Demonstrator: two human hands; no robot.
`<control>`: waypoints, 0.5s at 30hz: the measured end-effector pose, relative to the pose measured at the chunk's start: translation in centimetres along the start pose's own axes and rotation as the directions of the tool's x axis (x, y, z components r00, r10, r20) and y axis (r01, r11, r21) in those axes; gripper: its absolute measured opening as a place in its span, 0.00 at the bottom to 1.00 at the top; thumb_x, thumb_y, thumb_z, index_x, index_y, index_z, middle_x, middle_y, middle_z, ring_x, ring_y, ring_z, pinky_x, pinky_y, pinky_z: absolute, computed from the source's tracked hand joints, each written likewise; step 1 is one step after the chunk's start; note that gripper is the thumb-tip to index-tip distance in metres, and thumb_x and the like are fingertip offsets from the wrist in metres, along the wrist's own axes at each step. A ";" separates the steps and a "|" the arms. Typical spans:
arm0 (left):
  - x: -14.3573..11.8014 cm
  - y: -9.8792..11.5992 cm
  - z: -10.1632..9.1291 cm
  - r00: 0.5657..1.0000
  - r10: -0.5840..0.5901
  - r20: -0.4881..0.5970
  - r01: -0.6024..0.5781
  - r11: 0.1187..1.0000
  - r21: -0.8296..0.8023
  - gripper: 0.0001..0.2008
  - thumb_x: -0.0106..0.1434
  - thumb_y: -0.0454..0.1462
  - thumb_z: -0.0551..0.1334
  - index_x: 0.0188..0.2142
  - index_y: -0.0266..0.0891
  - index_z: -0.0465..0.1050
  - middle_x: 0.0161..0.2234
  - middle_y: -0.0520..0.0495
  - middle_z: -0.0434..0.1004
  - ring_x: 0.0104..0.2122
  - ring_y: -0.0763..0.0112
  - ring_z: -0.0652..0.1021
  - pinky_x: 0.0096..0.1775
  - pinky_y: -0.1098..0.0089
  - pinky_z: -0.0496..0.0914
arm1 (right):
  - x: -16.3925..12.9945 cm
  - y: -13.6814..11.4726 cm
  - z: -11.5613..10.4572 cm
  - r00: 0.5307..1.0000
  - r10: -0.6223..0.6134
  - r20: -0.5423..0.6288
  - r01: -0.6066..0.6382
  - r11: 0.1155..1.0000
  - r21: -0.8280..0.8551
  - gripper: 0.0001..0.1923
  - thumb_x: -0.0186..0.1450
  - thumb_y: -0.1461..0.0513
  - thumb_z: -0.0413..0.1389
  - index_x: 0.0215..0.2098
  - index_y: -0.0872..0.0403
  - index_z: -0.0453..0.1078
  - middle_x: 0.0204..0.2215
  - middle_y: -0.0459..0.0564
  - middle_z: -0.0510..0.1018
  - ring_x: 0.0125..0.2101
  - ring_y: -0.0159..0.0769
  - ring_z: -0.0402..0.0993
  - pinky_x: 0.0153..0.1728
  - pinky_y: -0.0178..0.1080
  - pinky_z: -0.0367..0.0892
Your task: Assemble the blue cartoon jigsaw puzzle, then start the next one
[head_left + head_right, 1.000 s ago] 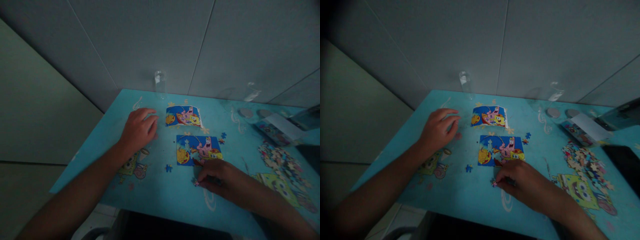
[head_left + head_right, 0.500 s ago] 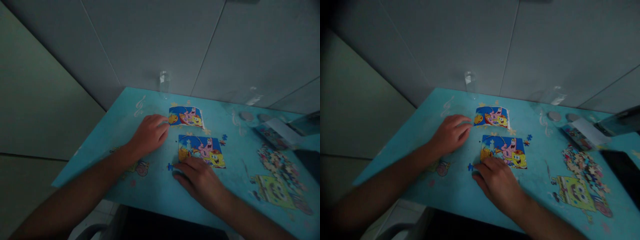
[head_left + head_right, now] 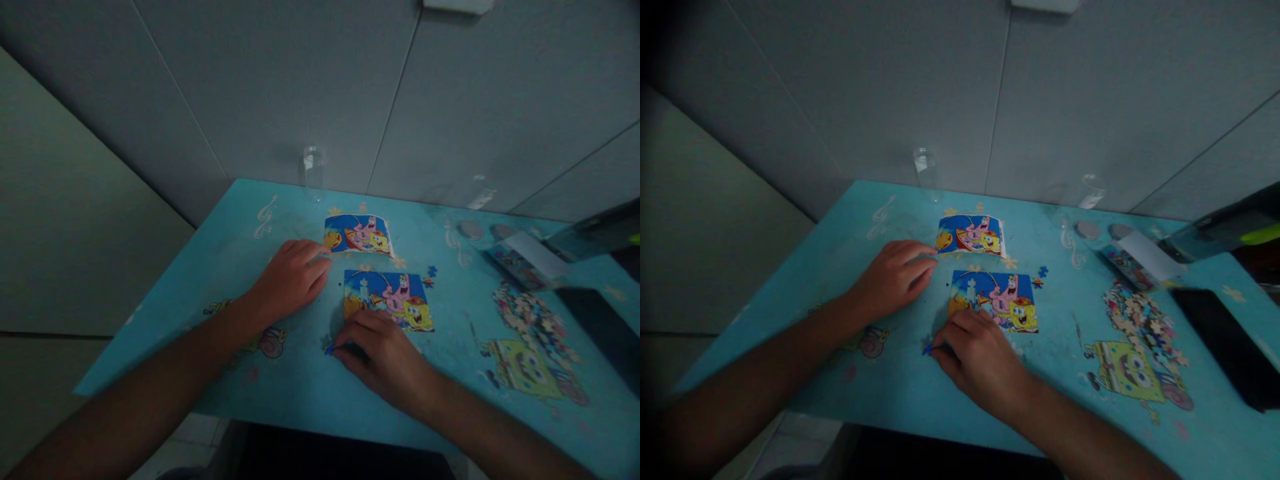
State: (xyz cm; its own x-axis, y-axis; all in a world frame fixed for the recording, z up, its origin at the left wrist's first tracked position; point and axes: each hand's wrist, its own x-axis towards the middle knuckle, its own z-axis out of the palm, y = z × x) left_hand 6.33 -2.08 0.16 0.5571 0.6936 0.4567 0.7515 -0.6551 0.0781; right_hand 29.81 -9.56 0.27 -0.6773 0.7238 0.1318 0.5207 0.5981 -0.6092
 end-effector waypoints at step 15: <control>-0.3 -0.5 0.4 0.998 0.012 0.064 -0.011 1.000 -0.010 0.09 0.71 0.35 0.57 0.43 0.38 0.77 0.49 0.42 0.78 0.49 0.58 0.76 0.53 0.53 0.69 | -1.5 0.9 -4.0 0.986 0.078 -0.144 -0.034 0.957 0.288 0.02 0.68 0.62 0.59 0.37 0.50 0.75 0.33 0.45 0.83 0.34 0.32 0.78 0.38 0.37 0.71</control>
State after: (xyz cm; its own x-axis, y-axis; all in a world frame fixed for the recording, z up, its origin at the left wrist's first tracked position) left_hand 5.93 -1.86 -0.40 0.5872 0.7035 0.4003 0.7417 -0.6657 0.0820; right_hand 33.35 -8.72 2.69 -0.5525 0.8103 0.1953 0.3715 0.4491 -0.8126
